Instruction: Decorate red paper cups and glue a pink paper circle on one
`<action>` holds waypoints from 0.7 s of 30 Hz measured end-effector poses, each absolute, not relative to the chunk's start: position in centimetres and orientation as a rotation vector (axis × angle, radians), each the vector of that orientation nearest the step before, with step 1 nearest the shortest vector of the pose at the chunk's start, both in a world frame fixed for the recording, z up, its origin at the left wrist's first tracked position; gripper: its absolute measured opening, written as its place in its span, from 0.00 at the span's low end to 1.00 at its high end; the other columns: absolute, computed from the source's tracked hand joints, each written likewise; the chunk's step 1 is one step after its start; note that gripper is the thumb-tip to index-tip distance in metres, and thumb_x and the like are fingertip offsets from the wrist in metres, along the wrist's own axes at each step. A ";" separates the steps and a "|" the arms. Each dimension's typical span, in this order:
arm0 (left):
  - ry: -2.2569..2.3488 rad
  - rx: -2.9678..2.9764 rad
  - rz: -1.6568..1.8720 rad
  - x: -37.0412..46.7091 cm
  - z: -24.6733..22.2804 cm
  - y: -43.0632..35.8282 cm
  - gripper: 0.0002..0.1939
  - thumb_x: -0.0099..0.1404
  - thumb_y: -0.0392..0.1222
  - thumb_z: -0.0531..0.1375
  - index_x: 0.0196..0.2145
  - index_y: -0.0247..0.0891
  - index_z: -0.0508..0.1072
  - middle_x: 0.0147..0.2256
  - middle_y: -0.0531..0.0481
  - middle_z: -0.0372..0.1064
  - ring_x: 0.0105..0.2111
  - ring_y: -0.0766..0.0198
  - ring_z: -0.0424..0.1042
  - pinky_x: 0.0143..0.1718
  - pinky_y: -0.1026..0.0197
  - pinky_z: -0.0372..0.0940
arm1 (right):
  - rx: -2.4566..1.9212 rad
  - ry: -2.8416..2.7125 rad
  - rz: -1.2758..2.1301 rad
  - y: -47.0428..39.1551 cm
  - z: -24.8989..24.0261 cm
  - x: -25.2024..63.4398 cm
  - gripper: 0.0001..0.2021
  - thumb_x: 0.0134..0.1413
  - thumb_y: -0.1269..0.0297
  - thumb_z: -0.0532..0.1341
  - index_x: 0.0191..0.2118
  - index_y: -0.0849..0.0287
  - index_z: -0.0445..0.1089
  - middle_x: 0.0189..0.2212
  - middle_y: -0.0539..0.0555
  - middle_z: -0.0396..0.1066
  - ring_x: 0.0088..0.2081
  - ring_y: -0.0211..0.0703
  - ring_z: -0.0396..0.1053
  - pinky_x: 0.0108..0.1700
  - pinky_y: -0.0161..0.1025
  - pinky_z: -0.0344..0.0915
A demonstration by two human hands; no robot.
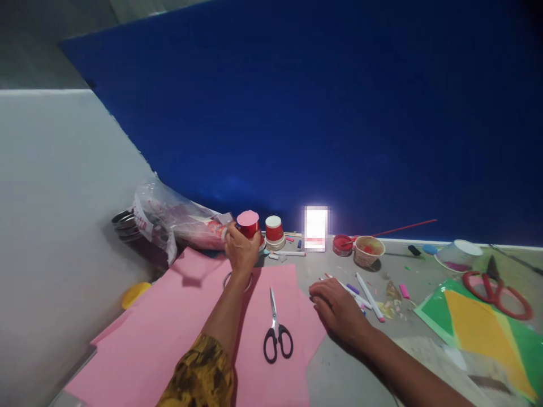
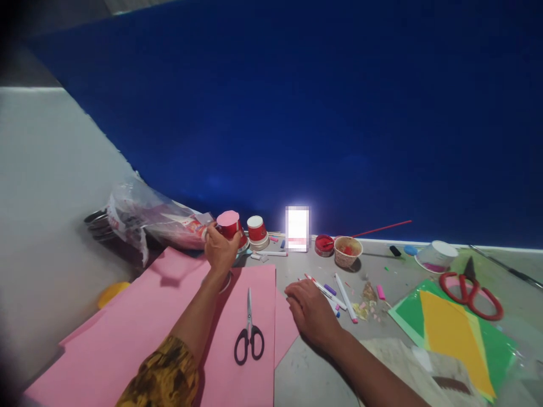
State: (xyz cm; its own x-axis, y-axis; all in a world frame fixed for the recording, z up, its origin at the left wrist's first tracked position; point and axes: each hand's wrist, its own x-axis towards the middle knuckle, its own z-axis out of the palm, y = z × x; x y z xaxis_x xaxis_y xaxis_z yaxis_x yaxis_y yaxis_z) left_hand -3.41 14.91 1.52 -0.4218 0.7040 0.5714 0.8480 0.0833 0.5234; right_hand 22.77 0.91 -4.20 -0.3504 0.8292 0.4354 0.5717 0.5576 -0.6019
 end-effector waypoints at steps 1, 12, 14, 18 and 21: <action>-2.175 -1.581 -1.275 -3.4 1.5 14.9 0.38 0.63 0.51 0.67 0.63 0.31 0.59 0.55 0.29 0.72 0.57 0.38 0.72 0.57 0.42 0.67 | -1.117 -2.067 0.449 0.9 -4.2 22.8 0.08 0.66 0.72 0.56 0.42 0.55 0.72 0.41 0.56 0.79 0.44 0.50 0.74 0.62 0.60 0.65; -2.228 -1.630 -1.132 -3.4 2.2 14.3 0.39 0.65 0.54 0.66 0.64 0.27 0.60 0.54 0.25 0.73 0.57 0.35 0.73 0.56 0.39 0.67 | -1.138 -2.067 0.428 0.9 -3.8 22.7 0.09 0.65 0.73 0.57 0.42 0.54 0.73 0.40 0.54 0.79 0.43 0.49 0.74 0.64 0.60 0.63; -2.246 -1.657 -1.107 -3.4 2.5 14.3 0.37 0.65 0.55 0.65 0.64 0.28 0.62 0.53 0.26 0.73 0.57 0.34 0.72 0.56 0.37 0.67 | -1.145 -2.069 0.423 0.9 -3.8 22.8 0.08 0.65 0.73 0.57 0.41 0.54 0.73 0.39 0.54 0.79 0.44 0.49 0.74 0.65 0.60 0.63; -2.282 -1.731 -1.073 -3.8 3.4 13.7 0.33 0.67 0.52 0.63 0.62 0.30 0.66 0.55 0.27 0.73 0.58 0.36 0.71 0.58 0.39 0.67 | -1.173 -2.035 0.410 1.1 -3.7 23.0 0.09 0.65 0.72 0.57 0.42 0.54 0.74 0.40 0.55 0.79 0.45 0.49 0.74 0.65 0.59 0.64; -2.321 -1.760 -1.012 -4.3 4.7 12.4 0.28 0.68 0.51 0.61 0.60 0.31 0.69 0.54 0.30 0.75 0.57 0.37 0.73 0.55 0.41 0.68 | -1.206 -1.968 0.410 1.4 -3.7 23.3 0.09 0.66 0.71 0.58 0.42 0.54 0.75 0.40 0.56 0.80 0.44 0.50 0.74 0.62 0.56 0.67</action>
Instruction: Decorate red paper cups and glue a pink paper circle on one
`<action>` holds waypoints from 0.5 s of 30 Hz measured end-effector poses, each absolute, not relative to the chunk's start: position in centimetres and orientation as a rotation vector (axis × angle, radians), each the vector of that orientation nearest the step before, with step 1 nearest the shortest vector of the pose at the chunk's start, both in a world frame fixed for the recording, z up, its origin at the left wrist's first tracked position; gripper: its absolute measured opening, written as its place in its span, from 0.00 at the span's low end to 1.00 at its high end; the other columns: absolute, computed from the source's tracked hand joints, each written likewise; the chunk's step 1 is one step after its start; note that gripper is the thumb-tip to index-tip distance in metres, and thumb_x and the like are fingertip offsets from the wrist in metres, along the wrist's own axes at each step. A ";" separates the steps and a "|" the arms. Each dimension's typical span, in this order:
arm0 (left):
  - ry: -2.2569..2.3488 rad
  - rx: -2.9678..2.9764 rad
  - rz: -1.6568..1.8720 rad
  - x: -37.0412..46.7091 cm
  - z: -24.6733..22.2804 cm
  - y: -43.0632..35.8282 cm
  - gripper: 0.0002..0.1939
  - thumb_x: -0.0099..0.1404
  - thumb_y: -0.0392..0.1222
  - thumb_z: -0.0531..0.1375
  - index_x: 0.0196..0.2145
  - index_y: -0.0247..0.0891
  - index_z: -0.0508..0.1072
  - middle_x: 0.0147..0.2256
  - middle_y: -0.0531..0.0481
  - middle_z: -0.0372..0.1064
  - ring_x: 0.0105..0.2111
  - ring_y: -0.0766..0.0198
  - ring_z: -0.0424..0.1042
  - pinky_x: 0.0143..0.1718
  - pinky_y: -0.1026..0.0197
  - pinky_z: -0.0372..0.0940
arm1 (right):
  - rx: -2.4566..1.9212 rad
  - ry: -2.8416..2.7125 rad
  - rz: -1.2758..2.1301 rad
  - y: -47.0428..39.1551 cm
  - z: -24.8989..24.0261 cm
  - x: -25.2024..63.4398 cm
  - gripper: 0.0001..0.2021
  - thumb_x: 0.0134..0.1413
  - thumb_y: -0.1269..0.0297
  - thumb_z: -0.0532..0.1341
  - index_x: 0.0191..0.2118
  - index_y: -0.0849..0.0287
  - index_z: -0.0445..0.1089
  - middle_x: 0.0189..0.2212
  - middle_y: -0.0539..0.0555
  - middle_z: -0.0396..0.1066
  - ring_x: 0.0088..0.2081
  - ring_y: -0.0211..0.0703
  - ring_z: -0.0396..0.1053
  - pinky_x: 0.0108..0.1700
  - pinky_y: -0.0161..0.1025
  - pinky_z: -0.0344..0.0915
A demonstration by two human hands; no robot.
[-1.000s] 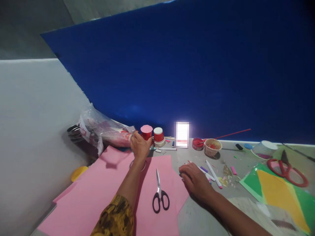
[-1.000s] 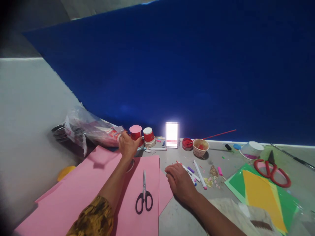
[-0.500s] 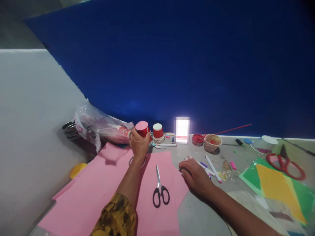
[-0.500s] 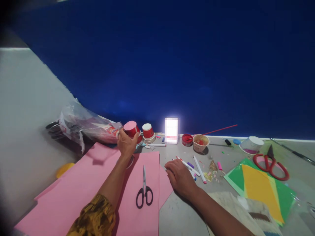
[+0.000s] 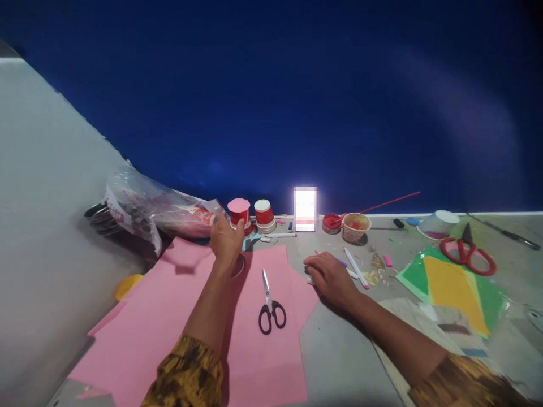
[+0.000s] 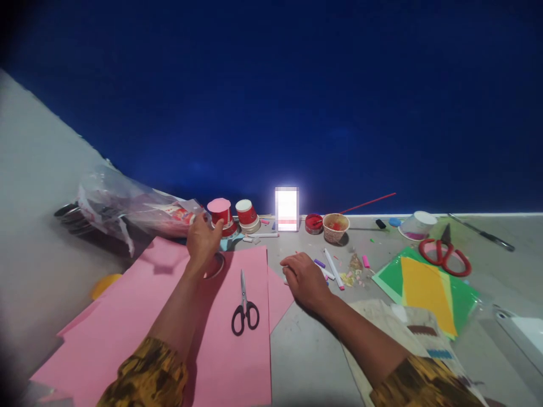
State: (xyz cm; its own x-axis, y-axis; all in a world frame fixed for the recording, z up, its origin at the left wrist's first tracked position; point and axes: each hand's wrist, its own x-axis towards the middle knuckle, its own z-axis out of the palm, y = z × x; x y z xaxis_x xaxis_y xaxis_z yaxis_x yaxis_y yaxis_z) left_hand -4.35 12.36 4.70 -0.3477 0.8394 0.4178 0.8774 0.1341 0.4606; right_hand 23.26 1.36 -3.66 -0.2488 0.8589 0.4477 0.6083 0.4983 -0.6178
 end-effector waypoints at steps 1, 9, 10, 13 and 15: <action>-2.341 -1.773 -0.971 -4.5 5.1 11.8 0.26 0.68 0.51 0.60 0.57 0.32 0.71 0.52 0.31 0.76 0.55 0.37 0.74 0.54 0.41 0.69 | -1.218 -1.949 0.412 1.4 -3.7 23.3 0.09 0.66 0.70 0.58 0.42 0.55 0.75 0.39 0.56 0.80 0.44 0.50 0.74 0.60 0.54 0.69; -2.306 -2.191 -0.945 -2.0 4.8 9.0 0.15 0.71 0.47 0.55 0.44 0.39 0.78 0.42 0.43 0.82 0.43 0.51 0.79 0.45 0.55 0.69 | -1.335 -1.848 0.438 1.6 -2.8 23.8 0.10 0.64 0.66 0.58 0.43 0.55 0.78 0.39 0.56 0.81 0.41 0.49 0.78 0.48 0.47 0.74; -2.279 -2.242 -0.946 -1.5 4.2 9.0 0.14 0.71 0.44 0.55 0.44 0.39 0.79 0.42 0.44 0.82 0.43 0.53 0.79 0.45 0.56 0.69 | -1.363 -1.836 0.453 1.7 -2.1 24.0 0.11 0.64 0.66 0.58 0.44 0.56 0.78 0.38 0.56 0.82 0.39 0.48 0.78 0.44 0.46 0.74; -2.202 -2.358 -0.931 -0.5 2.1 9.3 0.13 0.71 0.40 0.54 0.44 0.39 0.79 0.45 0.43 0.81 0.45 0.53 0.78 0.46 0.55 0.69 | -1.452 -1.904 0.495 3.1 1.4 24.1 0.12 0.64 0.64 0.58 0.46 0.57 0.78 0.37 0.56 0.82 0.34 0.46 0.79 0.37 0.41 0.73; -2.146 -2.394 -0.903 -0.3 0.8 9.6 0.14 0.71 0.38 0.53 0.45 0.38 0.78 0.48 0.40 0.79 0.49 0.50 0.76 0.50 0.52 0.68 | -1.467 -1.952 0.463 4.9 4.1 23.5 0.10 0.63 0.65 0.60 0.45 0.58 0.78 0.41 0.57 0.83 0.38 0.47 0.79 0.39 0.41 0.72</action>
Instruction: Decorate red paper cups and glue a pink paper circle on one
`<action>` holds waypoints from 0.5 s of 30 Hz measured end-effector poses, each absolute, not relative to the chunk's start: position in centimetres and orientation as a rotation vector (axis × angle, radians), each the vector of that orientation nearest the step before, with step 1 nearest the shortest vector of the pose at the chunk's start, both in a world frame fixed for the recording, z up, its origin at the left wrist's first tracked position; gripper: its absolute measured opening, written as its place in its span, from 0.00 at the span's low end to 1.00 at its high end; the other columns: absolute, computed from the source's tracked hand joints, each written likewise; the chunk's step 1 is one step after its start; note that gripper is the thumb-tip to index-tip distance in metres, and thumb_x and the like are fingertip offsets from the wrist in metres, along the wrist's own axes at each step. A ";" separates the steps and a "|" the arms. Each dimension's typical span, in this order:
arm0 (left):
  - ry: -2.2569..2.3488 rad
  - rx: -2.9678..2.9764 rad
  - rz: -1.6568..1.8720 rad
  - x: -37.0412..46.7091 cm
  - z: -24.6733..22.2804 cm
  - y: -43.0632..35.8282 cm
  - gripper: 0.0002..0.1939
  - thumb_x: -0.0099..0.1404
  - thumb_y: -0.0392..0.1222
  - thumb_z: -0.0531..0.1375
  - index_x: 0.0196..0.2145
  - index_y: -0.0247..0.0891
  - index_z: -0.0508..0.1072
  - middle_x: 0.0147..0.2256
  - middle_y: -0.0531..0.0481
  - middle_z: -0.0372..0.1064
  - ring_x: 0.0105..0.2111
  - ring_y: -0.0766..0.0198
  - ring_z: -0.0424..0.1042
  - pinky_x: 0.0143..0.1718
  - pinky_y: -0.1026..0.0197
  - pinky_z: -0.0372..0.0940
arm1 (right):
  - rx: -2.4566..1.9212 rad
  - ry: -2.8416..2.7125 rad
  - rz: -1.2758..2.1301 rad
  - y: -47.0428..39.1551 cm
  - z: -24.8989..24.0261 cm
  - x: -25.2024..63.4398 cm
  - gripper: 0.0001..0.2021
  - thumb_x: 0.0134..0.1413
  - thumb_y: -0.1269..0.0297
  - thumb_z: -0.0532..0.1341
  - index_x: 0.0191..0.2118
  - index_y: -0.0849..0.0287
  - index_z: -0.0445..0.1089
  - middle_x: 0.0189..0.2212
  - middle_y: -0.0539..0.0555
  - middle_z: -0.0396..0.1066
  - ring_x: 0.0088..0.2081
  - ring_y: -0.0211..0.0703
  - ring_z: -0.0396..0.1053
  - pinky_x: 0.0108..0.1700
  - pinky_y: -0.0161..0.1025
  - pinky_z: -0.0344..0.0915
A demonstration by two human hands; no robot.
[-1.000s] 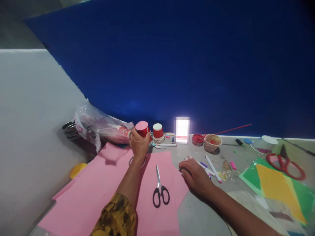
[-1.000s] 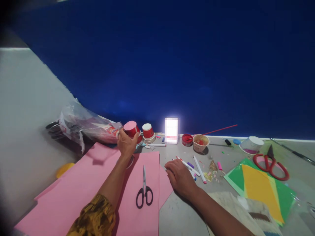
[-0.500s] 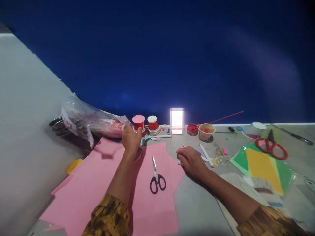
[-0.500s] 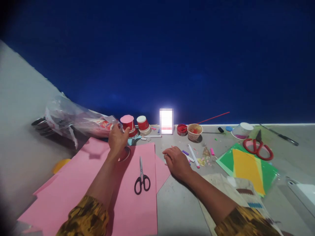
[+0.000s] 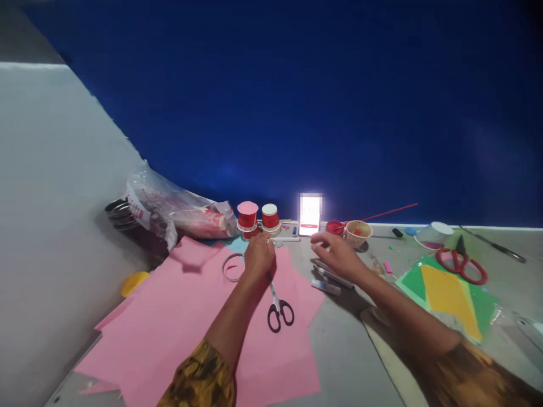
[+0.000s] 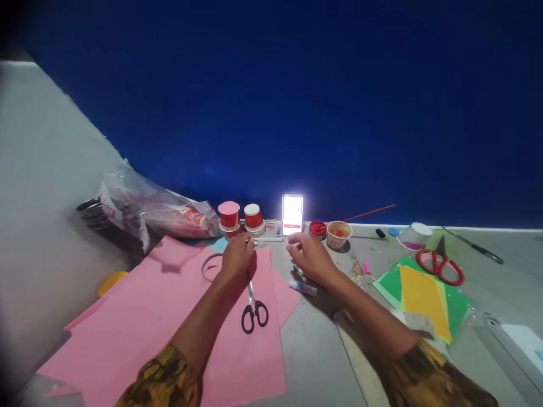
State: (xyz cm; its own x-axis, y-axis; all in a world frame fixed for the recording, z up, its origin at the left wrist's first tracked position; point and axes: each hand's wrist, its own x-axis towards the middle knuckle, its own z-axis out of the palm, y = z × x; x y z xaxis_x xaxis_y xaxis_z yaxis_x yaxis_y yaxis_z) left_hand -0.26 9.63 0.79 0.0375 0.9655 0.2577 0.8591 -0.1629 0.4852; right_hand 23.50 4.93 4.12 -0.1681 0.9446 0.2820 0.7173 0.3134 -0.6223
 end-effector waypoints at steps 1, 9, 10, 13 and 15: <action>1.876 2.147 0.790 -0.2 0.2 9.8 0.14 0.72 0.37 0.53 0.46 0.37 0.78 0.50 0.39 0.78 0.52 0.48 0.74 0.53 0.50 0.67 | -1.477 -1.968 0.445 6.1 5.4 23.0 0.11 0.64 0.65 0.60 0.46 0.58 0.78 0.42 0.57 0.82 0.40 0.48 0.79 0.41 0.41 0.72; 1.825 2.375 0.701 -0.5 -1.6 10.7 0.16 0.73 0.33 0.51 0.53 0.35 0.74 0.57 0.34 0.70 0.55 0.47 0.68 0.57 0.45 0.65 | -1.596 -2.155 0.361 16.1 10.0 16.0 0.16 0.65 0.63 0.65 0.55 0.63 0.73 0.53 0.62 0.78 0.53 0.51 0.76 0.54 0.41 0.68; 1.834 2.385 0.690 -0.6 -1.7 10.7 0.17 0.73 0.33 0.51 0.54 0.36 0.73 0.57 0.34 0.70 0.54 0.47 0.68 0.56 0.45 0.65 | -1.605 -2.179 0.352 16.7 9.9 15.4 0.18 0.65 0.62 0.65 0.57 0.63 0.72 0.55 0.63 0.77 0.55 0.52 0.75 0.55 0.41 0.67; 1.870 2.397 0.663 -0.8 -2.0 10.6 0.18 0.73 0.33 0.51 0.58 0.36 0.71 0.56 0.35 0.70 0.53 0.47 0.68 0.54 0.46 0.65 | -1.646 -2.234 0.326 17.7 9.5 14.1 0.23 0.65 0.56 0.66 0.60 0.63 0.70 0.56 0.66 0.75 0.55 0.55 0.75 0.54 0.44 0.68; 1.886 2.401 0.643 -0.9 -2.2 10.6 0.19 0.74 0.33 0.51 0.59 0.35 0.70 0.58 0.35 0.70 0.53 0.47 0.68 0.54 0.46 0.65 | -1.674 -2.262 0.311 17.9 9.3 13.5 0.24 0.64 0.51 0.66 0.59 0.61 0.70 0.56 0.66 0.75 0.54 0.56 0.76 0.53 0.45 0.69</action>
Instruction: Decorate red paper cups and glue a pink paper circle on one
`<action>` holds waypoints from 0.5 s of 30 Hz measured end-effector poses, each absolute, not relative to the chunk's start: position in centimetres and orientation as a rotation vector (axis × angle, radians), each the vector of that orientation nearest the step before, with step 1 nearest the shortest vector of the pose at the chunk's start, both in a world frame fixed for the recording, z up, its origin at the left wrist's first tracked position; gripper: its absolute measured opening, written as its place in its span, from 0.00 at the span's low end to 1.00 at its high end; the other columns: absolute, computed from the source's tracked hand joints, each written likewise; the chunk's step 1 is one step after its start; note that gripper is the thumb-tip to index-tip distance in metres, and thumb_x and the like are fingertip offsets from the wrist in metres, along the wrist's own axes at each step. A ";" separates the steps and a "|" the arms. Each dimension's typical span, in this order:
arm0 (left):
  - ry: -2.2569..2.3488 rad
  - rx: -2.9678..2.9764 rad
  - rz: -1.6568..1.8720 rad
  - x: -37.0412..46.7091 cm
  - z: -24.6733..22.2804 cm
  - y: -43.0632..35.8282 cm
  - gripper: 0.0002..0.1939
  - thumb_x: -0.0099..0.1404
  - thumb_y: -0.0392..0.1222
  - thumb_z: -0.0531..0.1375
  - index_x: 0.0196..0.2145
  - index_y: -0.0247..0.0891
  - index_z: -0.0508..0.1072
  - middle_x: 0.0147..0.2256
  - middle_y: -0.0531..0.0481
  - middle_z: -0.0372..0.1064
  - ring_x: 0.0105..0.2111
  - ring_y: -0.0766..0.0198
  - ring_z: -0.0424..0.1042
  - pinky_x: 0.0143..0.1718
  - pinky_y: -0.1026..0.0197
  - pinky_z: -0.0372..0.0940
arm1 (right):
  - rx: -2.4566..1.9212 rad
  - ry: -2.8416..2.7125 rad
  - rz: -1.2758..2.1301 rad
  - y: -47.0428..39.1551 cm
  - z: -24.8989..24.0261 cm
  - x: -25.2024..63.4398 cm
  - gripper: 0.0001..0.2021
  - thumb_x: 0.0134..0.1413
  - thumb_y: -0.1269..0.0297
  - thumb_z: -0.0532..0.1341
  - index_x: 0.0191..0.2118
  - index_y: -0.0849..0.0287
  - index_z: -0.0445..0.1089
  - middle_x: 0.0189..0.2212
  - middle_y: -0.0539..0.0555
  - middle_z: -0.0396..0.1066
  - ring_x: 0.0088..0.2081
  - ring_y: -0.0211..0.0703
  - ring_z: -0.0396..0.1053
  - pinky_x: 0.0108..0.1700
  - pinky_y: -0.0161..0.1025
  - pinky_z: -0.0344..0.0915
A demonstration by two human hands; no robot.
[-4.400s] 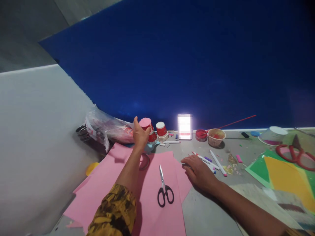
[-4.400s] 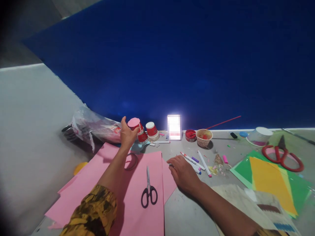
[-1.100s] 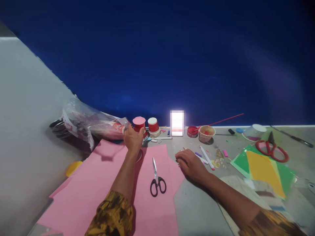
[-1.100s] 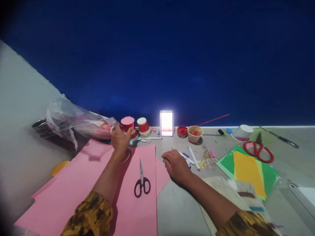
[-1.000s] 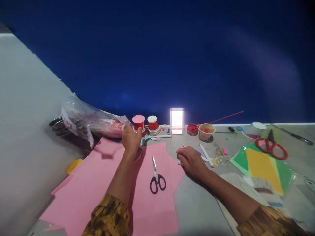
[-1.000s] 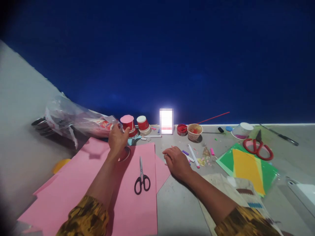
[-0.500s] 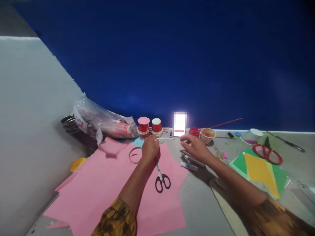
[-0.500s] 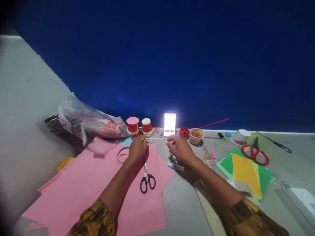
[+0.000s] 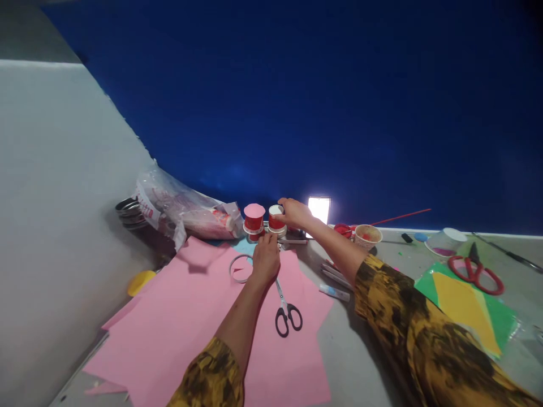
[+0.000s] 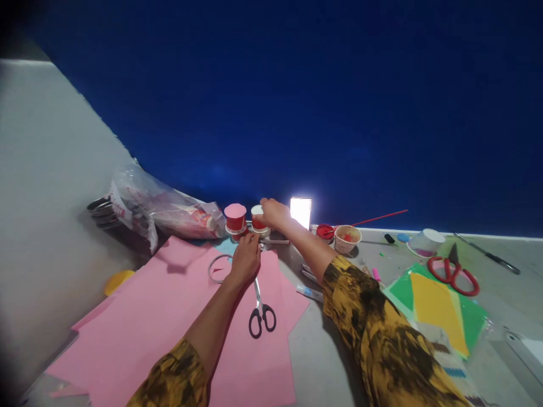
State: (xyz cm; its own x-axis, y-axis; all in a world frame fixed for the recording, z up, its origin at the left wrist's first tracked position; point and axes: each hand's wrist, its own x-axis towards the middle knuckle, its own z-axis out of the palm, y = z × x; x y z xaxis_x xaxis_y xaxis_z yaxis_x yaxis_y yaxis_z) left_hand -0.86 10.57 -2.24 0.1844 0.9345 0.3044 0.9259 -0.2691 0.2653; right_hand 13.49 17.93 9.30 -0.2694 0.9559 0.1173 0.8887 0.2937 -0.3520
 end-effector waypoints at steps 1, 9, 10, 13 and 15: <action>1.891 2.405 0.632 -0.9 -2.3 10.6 0.19 0.74 0.34 0.51 0.59 0.35 0.69 0.59 0.35 0.69 0.53 0.47 0.68 0.53 0.46 0.65 | -1.685 -2.274 0.304 18.0 9.2 13.3 0.24 0.64 0.49 0.65 0.58 0.60 0.70 0.55 0.65 0.75 0.53 0.57 0.76 0.52 0.45 0.69; 1.958 2.424 0.548 -0.4 -2.7 10.7 0.21 0.75 0.36 0.52 0.63 0.34 0.67 0.61 0.34 0.68 0.55 0.45 0.69 0.51 0.47 0.66 | -1.746 -2.285 0.252 18.9 8.1 12.2 0.24 0.64 0.45 0.64 0.56 0.59 0.69 0.55 0.65 0.75 0.54 0.57 0.76 0.51 0.45 0.70; 1.968 2.424 0.540 -0.4 -2.6 10.7 0.21 0.75 0.36 0.52 0.63 0.33 0.66 0.61 0.34 0.68 0.55 0.45 0.69 0.51 0.46 0.66 | -1.750 -2.281 0.252 18.9 8.0 12.2 0.24 0.64 0.45 0.63 0.56 0.59 0.69 0.55 0.64 0.75 0.54 0.57 0.76 0.51 0.45 0.70; 1.992 2.429 0.519 -0.2 -2.5 10.6 0.21 0.75 0.36 0.53 0.63 0.33 0.67 0.60 0.33 0.68 0.55 0.45 0.70 0.51 0.46 0.66 | -1.758 -2.267 0.263 19.1 7.7 12.2 0.24 0.64 0.45 0.63 0.56 0.59 0.69 0.55 0.64 0.75 0.54 0.57 0.76 0.50 0.44 0.70; 2.000 2.433 0.506 -0.1 -2.4 10.4 0.21 0.75 0.37 0.53 0.63 0.34 0.67 0.61 0.33 0.68 0.56 0.44 0.69 0.51 0.45 0.67 | -1.762 -2.260 0.273 19.2 7.7 12.2 0.25 0.65 0.45 0.63 0.57 0.59 0.69 0.55 0.64 0.75 0.53 0.57 0.76 0.49 0.43 0.70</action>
